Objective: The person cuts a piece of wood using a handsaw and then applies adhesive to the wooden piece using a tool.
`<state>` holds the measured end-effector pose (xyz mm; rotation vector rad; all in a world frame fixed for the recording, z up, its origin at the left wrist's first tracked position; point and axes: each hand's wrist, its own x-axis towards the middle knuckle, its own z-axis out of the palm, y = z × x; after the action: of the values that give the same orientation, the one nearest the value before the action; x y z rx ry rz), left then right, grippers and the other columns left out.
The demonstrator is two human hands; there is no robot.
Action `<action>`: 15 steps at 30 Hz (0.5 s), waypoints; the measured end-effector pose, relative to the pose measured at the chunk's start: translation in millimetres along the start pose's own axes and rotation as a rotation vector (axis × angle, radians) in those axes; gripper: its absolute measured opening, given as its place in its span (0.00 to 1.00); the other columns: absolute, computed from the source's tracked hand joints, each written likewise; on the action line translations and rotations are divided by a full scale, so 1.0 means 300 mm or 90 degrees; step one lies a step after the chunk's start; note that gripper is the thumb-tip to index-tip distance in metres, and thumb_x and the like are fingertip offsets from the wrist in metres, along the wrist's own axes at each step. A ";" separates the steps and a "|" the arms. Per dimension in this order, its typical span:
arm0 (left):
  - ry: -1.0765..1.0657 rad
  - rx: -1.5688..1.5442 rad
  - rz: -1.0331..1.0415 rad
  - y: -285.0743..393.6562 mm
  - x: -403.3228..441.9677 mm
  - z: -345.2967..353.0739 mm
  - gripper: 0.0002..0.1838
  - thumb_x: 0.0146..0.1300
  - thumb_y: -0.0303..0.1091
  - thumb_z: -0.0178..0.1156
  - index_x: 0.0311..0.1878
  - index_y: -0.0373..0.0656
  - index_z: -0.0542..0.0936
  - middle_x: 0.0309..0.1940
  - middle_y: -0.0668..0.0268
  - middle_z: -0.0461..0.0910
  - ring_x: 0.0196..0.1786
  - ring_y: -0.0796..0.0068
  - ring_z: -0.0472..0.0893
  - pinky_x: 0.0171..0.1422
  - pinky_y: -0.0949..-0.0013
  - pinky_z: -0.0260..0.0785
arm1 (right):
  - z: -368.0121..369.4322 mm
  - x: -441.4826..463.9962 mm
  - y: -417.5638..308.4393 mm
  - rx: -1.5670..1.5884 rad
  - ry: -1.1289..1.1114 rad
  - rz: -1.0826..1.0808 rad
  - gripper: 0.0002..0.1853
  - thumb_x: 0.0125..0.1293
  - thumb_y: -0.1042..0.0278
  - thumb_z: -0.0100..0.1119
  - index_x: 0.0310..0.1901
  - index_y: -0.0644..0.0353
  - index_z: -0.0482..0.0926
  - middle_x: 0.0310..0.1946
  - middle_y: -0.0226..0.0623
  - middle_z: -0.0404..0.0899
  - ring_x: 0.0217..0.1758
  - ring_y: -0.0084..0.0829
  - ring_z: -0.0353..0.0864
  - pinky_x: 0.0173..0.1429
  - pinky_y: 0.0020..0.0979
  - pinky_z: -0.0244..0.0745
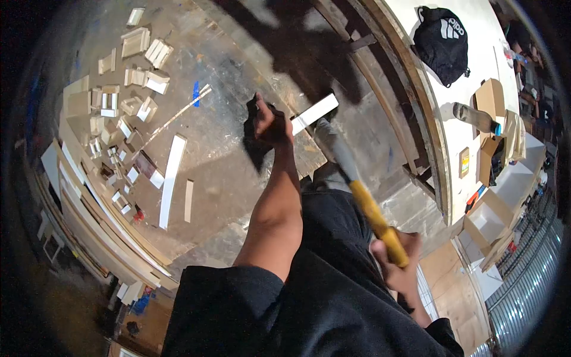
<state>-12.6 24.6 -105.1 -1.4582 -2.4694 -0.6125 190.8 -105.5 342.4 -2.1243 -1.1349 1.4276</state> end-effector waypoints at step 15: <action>-0.132 0.046 -0.061 0.073 0.092 -0.179 0.35 0.57 0.28 0.58 0.71 0.61 0.75 0.31 0.59 0.86 0.30 0.50 0.82 0.31 0.50 0.71 | 0.435 1.165 0.486 0.113 0.033 -0.012 0.17 0.62 0.58 0.78 0.29 0.61 0.82 0.23 0.27 0.79 0.24 0.19 0.73 0.29 0.29 0.69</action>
<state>-8.5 31.3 -41.4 -1.4503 -2.7016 -0.4017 198.8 53.1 -25.3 -2.0111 -0.9690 1.4003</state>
